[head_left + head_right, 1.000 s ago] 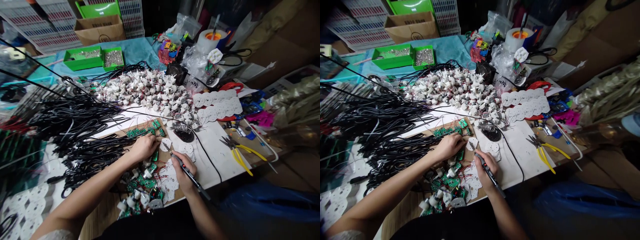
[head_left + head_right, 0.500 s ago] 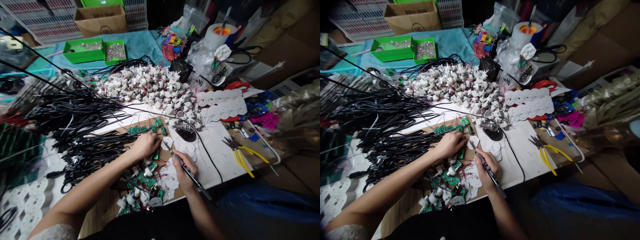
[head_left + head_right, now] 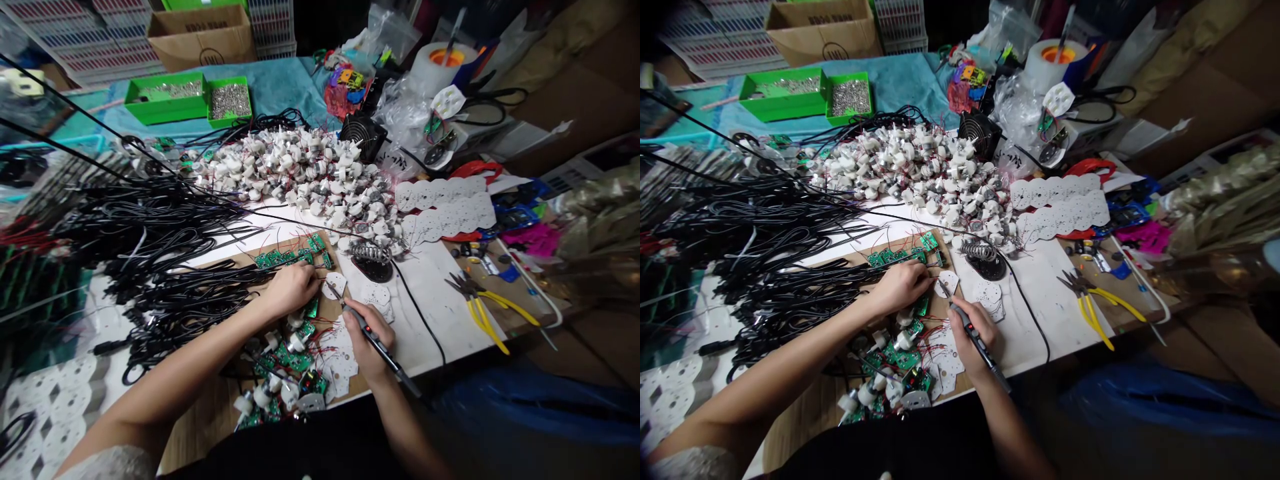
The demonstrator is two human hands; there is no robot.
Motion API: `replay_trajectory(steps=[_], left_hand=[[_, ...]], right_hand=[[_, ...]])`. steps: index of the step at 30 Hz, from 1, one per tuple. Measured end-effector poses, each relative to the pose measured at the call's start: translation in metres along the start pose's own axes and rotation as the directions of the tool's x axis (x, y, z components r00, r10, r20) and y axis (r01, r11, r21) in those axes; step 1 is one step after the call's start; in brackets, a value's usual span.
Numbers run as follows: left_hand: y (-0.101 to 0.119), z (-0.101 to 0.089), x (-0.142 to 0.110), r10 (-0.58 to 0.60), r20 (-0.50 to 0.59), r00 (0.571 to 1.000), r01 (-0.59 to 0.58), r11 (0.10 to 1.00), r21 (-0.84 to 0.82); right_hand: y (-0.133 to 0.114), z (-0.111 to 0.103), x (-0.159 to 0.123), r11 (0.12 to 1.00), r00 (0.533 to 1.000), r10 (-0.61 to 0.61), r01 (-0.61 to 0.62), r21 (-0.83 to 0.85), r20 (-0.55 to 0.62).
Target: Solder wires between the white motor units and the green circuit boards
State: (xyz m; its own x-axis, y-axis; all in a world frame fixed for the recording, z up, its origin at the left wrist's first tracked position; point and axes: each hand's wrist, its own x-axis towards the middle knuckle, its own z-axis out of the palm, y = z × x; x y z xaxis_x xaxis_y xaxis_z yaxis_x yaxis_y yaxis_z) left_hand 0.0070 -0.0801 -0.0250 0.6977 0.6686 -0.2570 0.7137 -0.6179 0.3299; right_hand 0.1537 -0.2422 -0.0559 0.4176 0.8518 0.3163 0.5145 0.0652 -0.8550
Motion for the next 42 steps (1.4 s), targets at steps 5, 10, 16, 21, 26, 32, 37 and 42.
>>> replay_trajectory(steps=[5,10,16,21,26,32,37,42], left_hand=[[-0.0014,0.0009,0.0015,0.007,0.000,1.000,-0.007,1.000,-0.004],[-0.0015,0.0001,0.0017,0.002,0.013,1.000,-0.002,1.000,-0.002],[-0.0004,-0.0014,0.0015,-0.014,0.020,1.000,0.014,1.000,-0.009],[-0.0025,-0.0017,0.0030,-0.006,0.017,1.000,0.007,1.000,-0.030],[-0.0052,0.0010,0.0042,-0.006,0.007,1.000,0.007,0.998,-0.058],[-0.0042,0.0029,0.0047,-0.014,-0.010,1.000,0.014,0.999,-0.044],[-0.0032,0.0024,0.0047,-0.028,-0.010,1.000,0.028,0.999,-0.029],[-0.0017,0.0006,0.0044,-0.033,-0.004,0.999,0.033,0.998,-0.050]], right_hand=[[-0.0022,0.0020,0.0005,1.000,1.000,-0.001,0.001,-0.005,-0.010],[-0.0020,0.0017,0.0006,1.000,1.000,-0.014,0.014,-0.007,-0.025],[0.0015,-0.0017,-0.0028,0.999,0.999,0.044,-0.044,0.005,-0.024],[0.0018,-0.0010,-0.0023,0.999,0.999,0.040,-0.040,-0.001,-0.017],[0.0007,-0.0019,0.0009,1.000,1.000,0.017,-0.017,-0.001,-0.013],[-0.0018,-0.0024,0.0018,1.000,1.000,-0.002,0.002,0.004,-0.011],[-0.0021,-0.0018,0.0012,1.000,1.000,-0.002,0.002,-0.002,-0.001],[-0.0029,-0.0014,0.0013,1.000,1.000,0.008,-0.008,-0.009,0.008]])
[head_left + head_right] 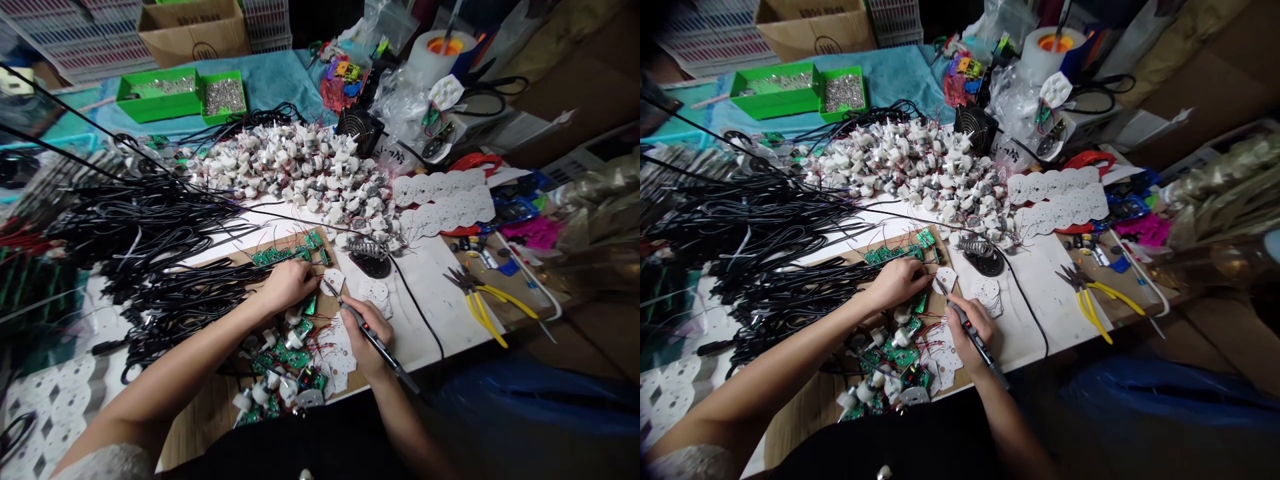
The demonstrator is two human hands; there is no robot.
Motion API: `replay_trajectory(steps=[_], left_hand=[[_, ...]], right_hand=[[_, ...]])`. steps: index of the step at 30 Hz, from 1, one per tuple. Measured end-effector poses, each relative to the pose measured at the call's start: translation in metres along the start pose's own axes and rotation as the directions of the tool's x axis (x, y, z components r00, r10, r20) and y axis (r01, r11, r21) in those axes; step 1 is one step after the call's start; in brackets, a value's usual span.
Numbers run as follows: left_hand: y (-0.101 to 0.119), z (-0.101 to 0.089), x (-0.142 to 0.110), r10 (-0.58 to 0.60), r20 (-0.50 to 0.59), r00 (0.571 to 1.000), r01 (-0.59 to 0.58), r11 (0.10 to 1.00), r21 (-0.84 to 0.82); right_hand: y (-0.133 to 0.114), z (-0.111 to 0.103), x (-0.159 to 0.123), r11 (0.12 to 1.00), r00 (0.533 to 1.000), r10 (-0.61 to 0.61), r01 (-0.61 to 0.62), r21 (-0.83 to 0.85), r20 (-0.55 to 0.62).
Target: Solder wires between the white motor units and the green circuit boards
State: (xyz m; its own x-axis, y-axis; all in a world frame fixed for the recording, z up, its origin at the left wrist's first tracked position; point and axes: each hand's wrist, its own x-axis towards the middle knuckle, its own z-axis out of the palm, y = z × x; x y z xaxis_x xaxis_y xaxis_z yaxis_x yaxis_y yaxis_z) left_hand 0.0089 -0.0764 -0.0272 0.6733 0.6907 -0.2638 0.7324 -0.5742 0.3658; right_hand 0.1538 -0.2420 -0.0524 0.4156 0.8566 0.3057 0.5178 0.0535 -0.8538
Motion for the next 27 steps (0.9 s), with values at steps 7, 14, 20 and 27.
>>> replay_trajectory(steps=[7,14,20,27], left_hand=[[0.002,-0.001,0.000,-0.012,0.011,1.000,0.012,1.000,0.000],[-0.003,0.004,0.000,0.006,-0.015,1.000,-0.006,1.000,-0.010],[-0.003,0.001,-0.002,0.028,-0.031,0.999,-0.029,0.999,-0.034],[-0.005,-0.003,-0.011,0.132,-0.046,0.990,-0.139,0.968,-0.210]], right_hand=[[-0.001,0.002,-0.001,1.000,1.000,-0.003,0.004,0.013,-0.013],[-0.002,-0.003,-0.002,0.999,0.996,0.019,-0.016,0.042,-0.084],[-0.003,-0.023,-0.012,0.997,0.981,-0.049,0.036,-0.070,-0.189],[0.031,-0.058,-0.020,0.927,0.949,-0.183,0.079,-0.366,-0.258]])
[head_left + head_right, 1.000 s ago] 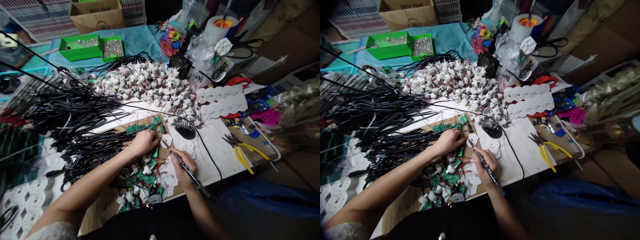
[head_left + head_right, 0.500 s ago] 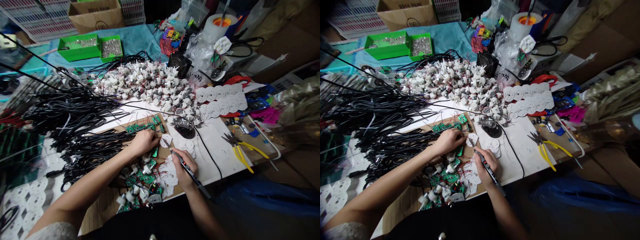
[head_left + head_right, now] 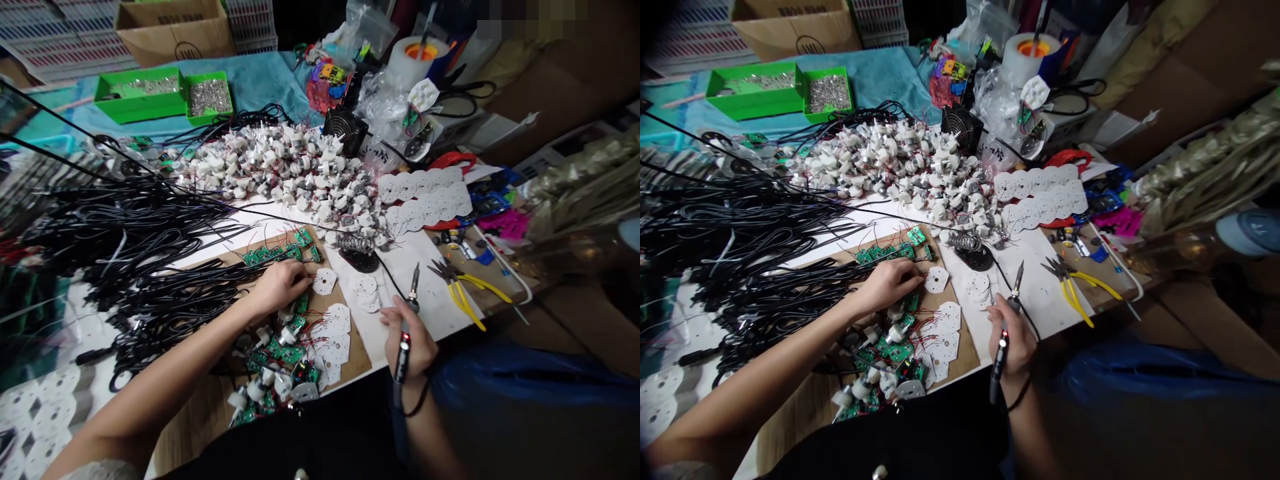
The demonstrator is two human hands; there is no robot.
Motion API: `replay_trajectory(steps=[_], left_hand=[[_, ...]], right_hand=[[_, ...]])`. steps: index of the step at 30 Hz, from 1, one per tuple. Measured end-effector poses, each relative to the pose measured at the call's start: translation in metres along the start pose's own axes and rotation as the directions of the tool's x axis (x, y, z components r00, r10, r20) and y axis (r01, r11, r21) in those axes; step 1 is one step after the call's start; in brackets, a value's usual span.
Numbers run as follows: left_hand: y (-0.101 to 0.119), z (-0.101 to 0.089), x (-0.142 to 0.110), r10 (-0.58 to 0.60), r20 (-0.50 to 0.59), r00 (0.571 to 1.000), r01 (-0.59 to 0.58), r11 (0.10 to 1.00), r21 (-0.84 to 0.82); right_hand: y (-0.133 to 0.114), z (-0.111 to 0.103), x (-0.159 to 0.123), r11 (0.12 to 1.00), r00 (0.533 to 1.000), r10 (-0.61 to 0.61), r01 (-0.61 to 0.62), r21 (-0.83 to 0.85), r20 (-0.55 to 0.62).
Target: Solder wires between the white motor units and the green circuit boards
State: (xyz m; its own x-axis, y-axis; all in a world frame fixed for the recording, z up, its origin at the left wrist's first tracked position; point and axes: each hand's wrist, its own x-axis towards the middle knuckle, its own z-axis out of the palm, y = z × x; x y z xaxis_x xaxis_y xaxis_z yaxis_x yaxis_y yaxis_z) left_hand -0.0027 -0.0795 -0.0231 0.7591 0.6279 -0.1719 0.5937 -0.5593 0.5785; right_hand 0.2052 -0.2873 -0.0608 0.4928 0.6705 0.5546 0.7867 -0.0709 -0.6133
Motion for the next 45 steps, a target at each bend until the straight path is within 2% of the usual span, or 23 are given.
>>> replay_trajectory(steps=[3,5,7,9,11,14,16,19,23,28,31,33,34,36,38,40,42,45], left_hand=[[0.001,-0.005,-0.003,-0.039,0.139,0.989,0.053,0.993,-0.101],[0.004,-0.007,-0.005,-0.054,0.243,0.968,0.088,0.987,-0.132],[0.009,-0.006,-0.009,-0.050,0.280,0.959,0.091,0.987,-0.134],[0.015,0.000,-0.014,-0.038,0.224,0.974,0.069,0.988,-0.135],[0.019,0.008,-0.021,-0.024,0.111,0.994,0.034,0.995,-0.094],[0.022,0.018,-0.031,0.005,-0.036,0.999,-0.002,0.995,0.098],[0.021,0.020,-0.039,0.014,-0.081,0.997,0.000,0.985,0.174],[0.018,0.017,-0.053,0.014,-0.043,0.999,-0.011,0.998,0.067],[0.019,0.011,-0.068,0.112,0.084,0.990,-0.105,0.990,-0.092],[0.025,0.011,-0.073,0.143,0.080,0.987,-0.131,0.982,-0.137],[0.024,0.020,-0.071,0.118,-0.030,0.993,-0.122,0.964,-0.235],[0.019,0.026,-0.072,0.036,-0.188,0.981,-0.091,0.952,-0.291],[0.015,0.029,-0.073,-0.013,-0.278,0.960,-0.071,0.954,-0.290],[0.007,0.031,-0.075,-0.069,-0.424,0.903,-0.018,0.980,-0.197],[-0.003,0.030,-0.079,-0.052,-0.465,0.884,0.062,0.998,0.006],[-0.009,0.028,-0.082,-0.044,-0.403,0.914,0.146,0.963,0.227],[-0.011,0.025,-0.084,-0.092,-0.332,0.939,0.223,0.897,0.383],[-0.008,0.027,-0.086,-0.189,-0.331,0.924,0.333,0.822,0.462]], right_hand=[[0.010,0.005,0.007,0.978,0.982,-0.163,0.174,-0.118,0.099],[0.011,0.013,0.010,0.973,0.966,-0.174,0.198,-0.115,0.189],[0.010,0.021,0.012,0.973,0.955,-0.166,0.198,-0.114,0.245],[0.009,0.027,0.012,0.973,0.952,-0.151,0.191,-0.130,0.265],[0.008,0.031,0.012,0.972,0.951,-0.143,0.187,-0.141,0.273],[0.007,0.033,0.012,0.971,0.949,-0.146,0.192,-0.144,0.280],[0.007,0.032,0.012,0.971,0.950,-0.149,0.193,-0.140,0.275],[0.007,0.030,0.011,0.971,0.961,-0.153,0.189,-0.143,0.230],[0.001,0.024,0.009,0.976,0.975,-0.158,0.178,-0.123,0.159],[-0.024,0.030,0.013,0.968,0.959,-0.240,0.248,-0.037,0.149],[-0.039,0.050,0.020,0.950,0.928,-0.301,0.311,-0.009,0.218],[-0.044,0.065,0.024,0.940,0.906,-0.329,0.341,0.003,0.266],[-0.046,0.072,0.025,0.937,0.895,-0.338,0.350,0.011,0.291],[-0.046,0.079,0.026,0.930,0.872,-0.353,0.366,0.028,0.339],[-0.044,0.081,0.024,0.926,0.853,-0.362,0.375,0.042,0.377],[-0.042,0.077,0.021,0.926,0.843,-0.363,0.374,0.052,0.396],[-0.040,0.072,0.018,0.924,0.841,-0.368,0.378,0.058,0.397],[-0.038,0.068,0.016,0.907,0.835,-0.403,0.420,0.040,0.374]])
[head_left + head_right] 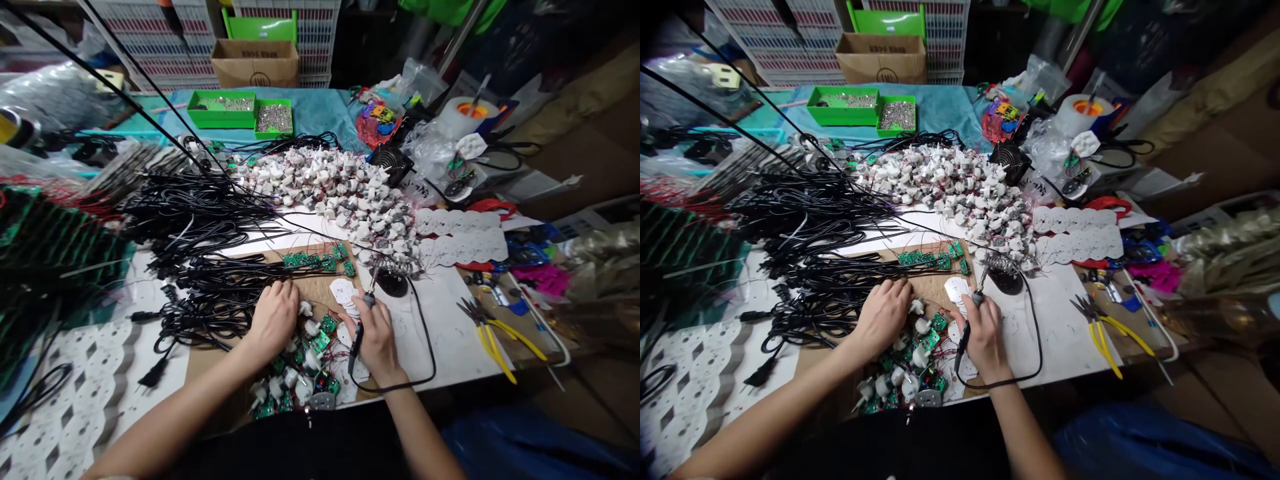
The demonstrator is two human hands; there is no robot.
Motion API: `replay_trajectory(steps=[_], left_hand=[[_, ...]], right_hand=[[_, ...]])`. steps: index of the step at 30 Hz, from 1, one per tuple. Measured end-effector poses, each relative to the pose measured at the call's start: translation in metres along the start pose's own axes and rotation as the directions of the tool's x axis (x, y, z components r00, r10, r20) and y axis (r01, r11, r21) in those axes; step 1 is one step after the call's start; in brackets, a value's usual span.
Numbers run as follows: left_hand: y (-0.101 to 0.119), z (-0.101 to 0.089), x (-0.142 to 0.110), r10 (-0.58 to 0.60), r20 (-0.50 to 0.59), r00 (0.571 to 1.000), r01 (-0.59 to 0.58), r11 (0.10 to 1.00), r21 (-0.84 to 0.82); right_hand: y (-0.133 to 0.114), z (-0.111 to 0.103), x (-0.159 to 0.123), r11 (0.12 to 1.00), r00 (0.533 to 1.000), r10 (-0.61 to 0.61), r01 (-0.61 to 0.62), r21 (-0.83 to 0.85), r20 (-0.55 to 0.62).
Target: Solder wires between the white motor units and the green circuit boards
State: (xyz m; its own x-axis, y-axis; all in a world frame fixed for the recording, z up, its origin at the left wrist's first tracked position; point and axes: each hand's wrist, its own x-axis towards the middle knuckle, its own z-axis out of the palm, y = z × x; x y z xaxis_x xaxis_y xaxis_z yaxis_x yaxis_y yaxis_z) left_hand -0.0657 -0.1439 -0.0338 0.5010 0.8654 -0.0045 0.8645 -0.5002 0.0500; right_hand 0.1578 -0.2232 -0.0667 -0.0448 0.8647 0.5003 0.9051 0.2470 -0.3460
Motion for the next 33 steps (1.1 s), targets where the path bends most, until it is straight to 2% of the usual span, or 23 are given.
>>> replay_trajectory(steps=[7,11,14,19,24,29,33], left_hand=[[0.014,0.003,-0.010,-0.143,-0.035,0.989,0.144,0.989,0.028],[0.012,0.001,-0.008,-0.140,-0.063,0.988,0.143,0.988,0.053],[0.004,-0.006,0.001,-0.146,-0.020,0.989,0.147,0.987,0.061],[-0.016,-0.018,0.026,-0.218,0.141,0.966,0.207,0.974,0.086],[-0.028,-0.021,0.047,-0.167,0.231,0.958,0.140,0.982,0.130],[-0.034,-0.026,0.053,-0.131,0.255,0.958,0.097,0.985,0.144],[-0.035,-0.029,0.051,-0.067,0.246,0.967,0.037,0.992,0.124]], right_hand=[[0.008,0.006,0.007,0.994,0.994,-0.102,0.103,-0.021,0.041],[0.014,0.007,0.015,0.967,0.962,-0.254,0.250,0.048,0.103],[0.014,0.007,0.018,0.946,0.944,-0.319,0.313,0.083,0.078],[0.012,0.010,0.014,0.962,0.961,-0.268,0.263,0.072,0.063],[0.012,0.007,0.010,0.960,0.964,-0.261,0.254,0.115,0.042],[0.009,0.002,0.011,0.962,0.968,-0.247,0.239,0.131,0.051],[0.005,0.001,0.013,0.959,0.968,-0.252,0.250,0.135,-0.003]])
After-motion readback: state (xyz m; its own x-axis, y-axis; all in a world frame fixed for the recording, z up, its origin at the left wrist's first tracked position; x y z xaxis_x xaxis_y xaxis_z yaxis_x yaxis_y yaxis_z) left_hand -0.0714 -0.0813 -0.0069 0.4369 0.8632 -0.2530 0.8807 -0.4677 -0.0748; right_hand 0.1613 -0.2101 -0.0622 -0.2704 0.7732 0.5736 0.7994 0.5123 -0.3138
